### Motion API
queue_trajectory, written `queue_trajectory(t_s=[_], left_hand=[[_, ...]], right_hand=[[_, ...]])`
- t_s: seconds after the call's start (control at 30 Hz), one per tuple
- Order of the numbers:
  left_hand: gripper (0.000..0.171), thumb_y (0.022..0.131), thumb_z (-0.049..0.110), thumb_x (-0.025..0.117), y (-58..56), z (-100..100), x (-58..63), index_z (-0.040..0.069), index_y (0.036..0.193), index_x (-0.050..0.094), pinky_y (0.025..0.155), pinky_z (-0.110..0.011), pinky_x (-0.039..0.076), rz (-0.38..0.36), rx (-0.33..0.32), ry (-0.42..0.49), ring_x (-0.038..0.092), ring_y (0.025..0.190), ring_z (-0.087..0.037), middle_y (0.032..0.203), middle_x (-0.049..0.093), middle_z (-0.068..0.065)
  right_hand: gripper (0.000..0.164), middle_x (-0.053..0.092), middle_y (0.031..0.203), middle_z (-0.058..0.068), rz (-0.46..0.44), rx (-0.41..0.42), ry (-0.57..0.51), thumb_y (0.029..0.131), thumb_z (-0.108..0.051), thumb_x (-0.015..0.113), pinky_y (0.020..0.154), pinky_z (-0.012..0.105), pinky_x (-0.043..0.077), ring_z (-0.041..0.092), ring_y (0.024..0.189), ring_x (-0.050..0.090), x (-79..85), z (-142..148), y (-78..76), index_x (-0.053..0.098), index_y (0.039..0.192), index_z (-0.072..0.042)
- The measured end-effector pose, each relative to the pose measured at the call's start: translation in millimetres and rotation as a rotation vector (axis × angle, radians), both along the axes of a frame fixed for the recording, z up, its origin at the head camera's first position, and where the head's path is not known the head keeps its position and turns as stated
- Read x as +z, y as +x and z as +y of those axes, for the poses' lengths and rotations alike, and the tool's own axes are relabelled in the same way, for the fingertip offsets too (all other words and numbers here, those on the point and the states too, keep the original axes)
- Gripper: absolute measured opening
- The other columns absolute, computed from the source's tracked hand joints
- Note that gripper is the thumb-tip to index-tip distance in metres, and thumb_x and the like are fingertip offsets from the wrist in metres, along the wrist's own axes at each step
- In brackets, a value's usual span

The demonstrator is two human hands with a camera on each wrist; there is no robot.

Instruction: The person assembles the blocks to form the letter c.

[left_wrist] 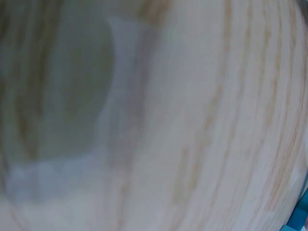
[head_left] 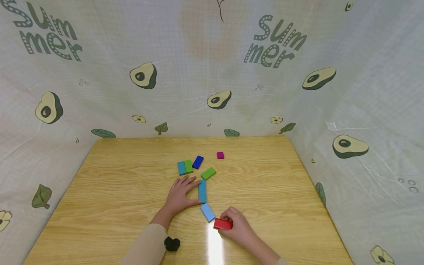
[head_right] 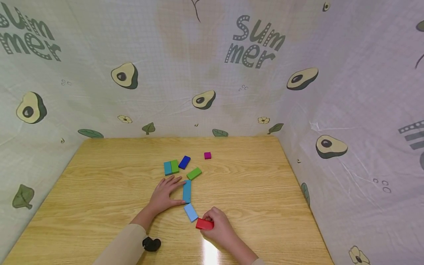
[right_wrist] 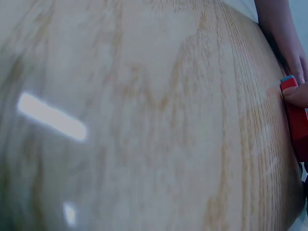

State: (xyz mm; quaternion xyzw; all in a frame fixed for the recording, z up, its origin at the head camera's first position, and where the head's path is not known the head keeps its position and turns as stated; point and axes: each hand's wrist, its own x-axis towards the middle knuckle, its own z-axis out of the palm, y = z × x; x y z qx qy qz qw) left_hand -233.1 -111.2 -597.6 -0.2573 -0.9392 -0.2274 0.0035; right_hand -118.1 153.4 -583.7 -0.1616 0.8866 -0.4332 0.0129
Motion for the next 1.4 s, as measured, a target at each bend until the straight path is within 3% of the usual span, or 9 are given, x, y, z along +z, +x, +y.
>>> queue_trajectory(t_s=[1.2, 1.4], left_hand=[[0.082, 0.076, 0.070, 0.066, 0.9, -0.3, 4.2, 0.030, 0.146, 0.048, 0.116, -0.053, 0.009, -0.018, -0.008, 0.023, 0.021, 0.145, -0.029, 0.153, 0.038, 0.000], [0.083, 0.076, 0.072, 0.065, 0.5, -0.4, 2.1, 0.031, 0.146, 0.047, 0.116, -0.053, 0.009, -0.011, -0.007, 0.019, 0.021, 0.145, -0.029, 0.153, 0.038, 0.000]], right_hand=[[0.032, 0.053, 0.086, -0.014, 0.015, -0.012, -0.030, 0.066, -0.006, 0.083, 0.065, 0.022, 0.047, 0.005, 0.078, 0.050, -3.3, 1.5, -0.5, 0.066, 0.091, -0.019], [0.035, 0.054, 0.088, -0.016, 0.072, -0.023, 0.001, 0.064, -0.007, 0.085, 0.067, 0.022, 0.046, 0.005, 0.081, 0.049, -3.2, 2.9, 0.2, 0.067, 0.091, -0.021]])
